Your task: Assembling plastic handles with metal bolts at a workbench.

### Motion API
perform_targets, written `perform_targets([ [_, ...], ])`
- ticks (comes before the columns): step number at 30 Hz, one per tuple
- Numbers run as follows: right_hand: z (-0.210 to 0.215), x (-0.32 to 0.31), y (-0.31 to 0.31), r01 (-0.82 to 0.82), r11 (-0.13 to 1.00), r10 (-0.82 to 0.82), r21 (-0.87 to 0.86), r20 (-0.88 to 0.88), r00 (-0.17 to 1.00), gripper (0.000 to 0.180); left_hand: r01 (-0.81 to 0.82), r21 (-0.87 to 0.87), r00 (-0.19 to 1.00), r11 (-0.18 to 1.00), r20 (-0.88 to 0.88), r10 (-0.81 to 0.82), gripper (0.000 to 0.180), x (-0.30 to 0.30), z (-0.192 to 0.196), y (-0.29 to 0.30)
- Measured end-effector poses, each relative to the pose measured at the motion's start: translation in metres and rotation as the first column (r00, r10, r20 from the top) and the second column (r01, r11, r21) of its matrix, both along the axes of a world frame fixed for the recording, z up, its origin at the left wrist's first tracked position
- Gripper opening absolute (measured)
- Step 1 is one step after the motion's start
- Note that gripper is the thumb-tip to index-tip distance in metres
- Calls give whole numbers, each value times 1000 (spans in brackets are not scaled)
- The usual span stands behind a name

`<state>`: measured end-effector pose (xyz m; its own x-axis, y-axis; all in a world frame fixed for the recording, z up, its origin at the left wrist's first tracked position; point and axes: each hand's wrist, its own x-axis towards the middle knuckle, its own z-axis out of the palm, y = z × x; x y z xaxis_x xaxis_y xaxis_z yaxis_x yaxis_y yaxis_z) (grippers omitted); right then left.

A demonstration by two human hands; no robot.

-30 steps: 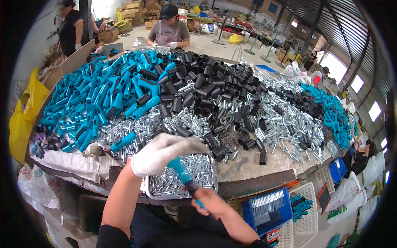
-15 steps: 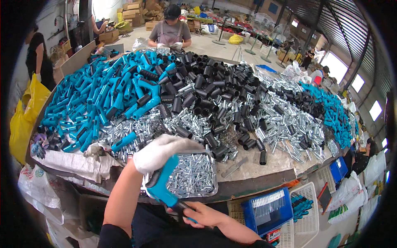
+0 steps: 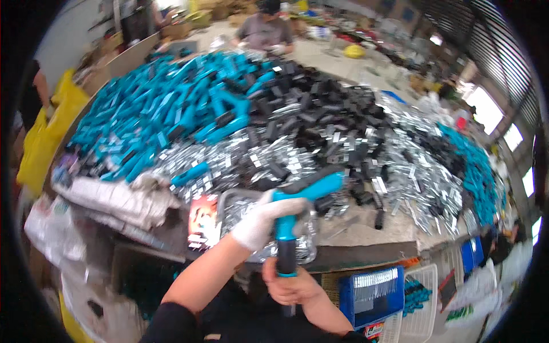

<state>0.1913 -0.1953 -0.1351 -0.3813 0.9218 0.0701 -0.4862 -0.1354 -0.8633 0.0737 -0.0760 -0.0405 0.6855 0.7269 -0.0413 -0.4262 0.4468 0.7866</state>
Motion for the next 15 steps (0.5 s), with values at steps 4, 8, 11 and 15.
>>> perform_targets([
  [4, 15, 20, -4, 122, 992, -128, 43, 157, 979, 39, -264, 262, 930, 928, -187, 317, 56, 19, 26, -18],
  [8, 14, 5, -9, 186, 915, -119, -359, 201, 972, 23, -52, 168, 997, 984, -50, 61, 46, 19, 11, -8],
  [11, 2, -4, -16, -582, 813, 340, -30, -786, 516, 37, 160, -73, 977, 984, 155, -147, 28, 25, 2, 3],
  [15, 7, -5, -2, 378, 920, -375, 107, 528, 762, 24, -271, 322, 938, 907, -124, 324, 26, 24, 12, -1],
])
